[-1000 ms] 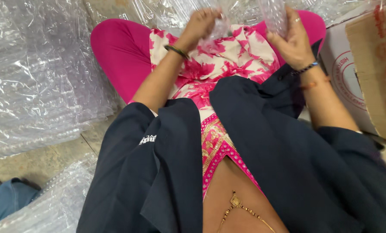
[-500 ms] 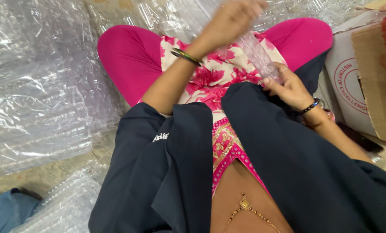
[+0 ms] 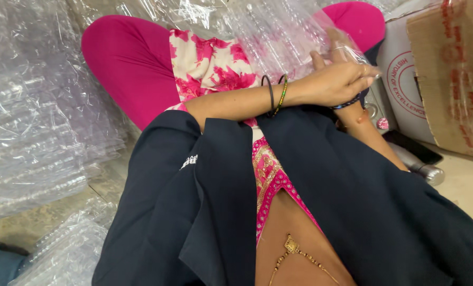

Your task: The person sits on the floor and repeatedly pulls apart sheets of bubble wrap by hand. They separate the layers and place the pieces on their lap or the floor.

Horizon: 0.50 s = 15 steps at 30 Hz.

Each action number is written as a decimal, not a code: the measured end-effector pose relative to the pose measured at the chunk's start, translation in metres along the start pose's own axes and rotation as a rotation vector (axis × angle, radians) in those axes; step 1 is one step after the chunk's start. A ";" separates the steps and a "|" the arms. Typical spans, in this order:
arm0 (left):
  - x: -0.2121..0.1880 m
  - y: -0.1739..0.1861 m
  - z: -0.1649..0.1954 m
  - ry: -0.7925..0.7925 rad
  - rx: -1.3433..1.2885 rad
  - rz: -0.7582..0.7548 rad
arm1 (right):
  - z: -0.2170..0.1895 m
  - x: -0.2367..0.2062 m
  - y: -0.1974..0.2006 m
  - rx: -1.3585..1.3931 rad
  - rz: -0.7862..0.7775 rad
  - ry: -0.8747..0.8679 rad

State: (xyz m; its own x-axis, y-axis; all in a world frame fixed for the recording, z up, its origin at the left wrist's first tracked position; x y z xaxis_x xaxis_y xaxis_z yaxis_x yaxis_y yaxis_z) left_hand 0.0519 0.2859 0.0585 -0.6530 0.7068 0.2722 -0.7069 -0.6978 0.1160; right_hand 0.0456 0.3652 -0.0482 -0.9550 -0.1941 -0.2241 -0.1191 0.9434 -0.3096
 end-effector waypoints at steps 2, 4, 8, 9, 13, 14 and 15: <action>0.004 -0.003 -0.007 0.045 -0.090 -0.018 | -0.013 0.008 -0.006 -0.622 0.058 0.154; 0.006 0.000 -0.006 0.020 -0.062 0.017 | -0.013 0.010 -0.016 -1.159 0.094 0.235; -0.004 -0.006 -0.024 0.280 -0.045 -0.144 | 0.027 0.014 -0.026 -0.996 -0.007 0.145; -0.006 -0.003 -0.024 0.261 -0.066 -0.137 | 0.041 0.015 -0.027 -0.806 -0.047 0.083; -0.022 0.010 -0.037 0.296 -0.158 -0.140 | 0.081 0.009 -0.062 -0.472 -0.275 -0.115; -0.026 0.015 -0.043 0.327 -0.175 -0.144 | 0.081 0.007 -0.075 -0.499 -0.354 -0.147; -0.029 0.026 -0.038 0.206 -0.126 -0.075 | 0.068 0.004 -0.083 -0.699 -0.373 -0.069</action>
State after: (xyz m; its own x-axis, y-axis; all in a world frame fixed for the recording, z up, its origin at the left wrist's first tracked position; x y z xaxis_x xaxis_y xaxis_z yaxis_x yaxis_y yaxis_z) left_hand 0.0421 0.2513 0.0177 -0.6301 0.7737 0.0656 -0.7752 -0.6317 0.0048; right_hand 0.0701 0.2679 -0.0862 -0.8021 -0.5254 -0.2838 -0.5927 0.7586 0.2706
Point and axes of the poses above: each hand's wrist, its own x-axis towards the middle knuckle, its own y-axis out of the back of the hand, z = x × y, the point moved 8 cm from there along x, towards the middle knuckle, and after that the axes turned 1 degree about y, right-handed, at the moved point
